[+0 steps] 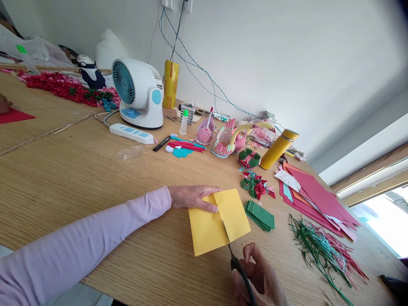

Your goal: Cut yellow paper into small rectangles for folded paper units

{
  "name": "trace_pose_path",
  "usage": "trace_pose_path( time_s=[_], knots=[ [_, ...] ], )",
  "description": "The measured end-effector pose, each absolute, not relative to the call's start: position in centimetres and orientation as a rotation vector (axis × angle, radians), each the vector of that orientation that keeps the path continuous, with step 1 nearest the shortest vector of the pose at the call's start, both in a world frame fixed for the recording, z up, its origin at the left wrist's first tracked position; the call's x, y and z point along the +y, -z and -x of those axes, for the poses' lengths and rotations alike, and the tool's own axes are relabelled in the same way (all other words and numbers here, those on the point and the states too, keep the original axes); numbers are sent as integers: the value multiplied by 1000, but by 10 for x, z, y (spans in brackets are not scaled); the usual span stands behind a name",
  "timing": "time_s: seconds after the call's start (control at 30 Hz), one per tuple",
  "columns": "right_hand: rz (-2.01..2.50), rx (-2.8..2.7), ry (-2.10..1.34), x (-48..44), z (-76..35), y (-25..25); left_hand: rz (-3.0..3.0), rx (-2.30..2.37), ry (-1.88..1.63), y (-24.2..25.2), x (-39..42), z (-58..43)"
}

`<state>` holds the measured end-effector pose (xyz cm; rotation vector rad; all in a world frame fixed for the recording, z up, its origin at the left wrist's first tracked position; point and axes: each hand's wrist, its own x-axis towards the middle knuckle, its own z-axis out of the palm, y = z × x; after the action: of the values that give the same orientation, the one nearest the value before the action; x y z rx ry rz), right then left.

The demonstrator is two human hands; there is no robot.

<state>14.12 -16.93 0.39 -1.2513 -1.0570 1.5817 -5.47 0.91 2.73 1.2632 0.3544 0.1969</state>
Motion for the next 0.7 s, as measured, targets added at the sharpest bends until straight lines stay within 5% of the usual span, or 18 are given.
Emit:
trace_pose_path(
  time_s=[0.7],
  knots=[
    [1288, -1142, -1540, -166, -134, 0, -1274, 349, -163, -31, 5, 53]
  ],
)
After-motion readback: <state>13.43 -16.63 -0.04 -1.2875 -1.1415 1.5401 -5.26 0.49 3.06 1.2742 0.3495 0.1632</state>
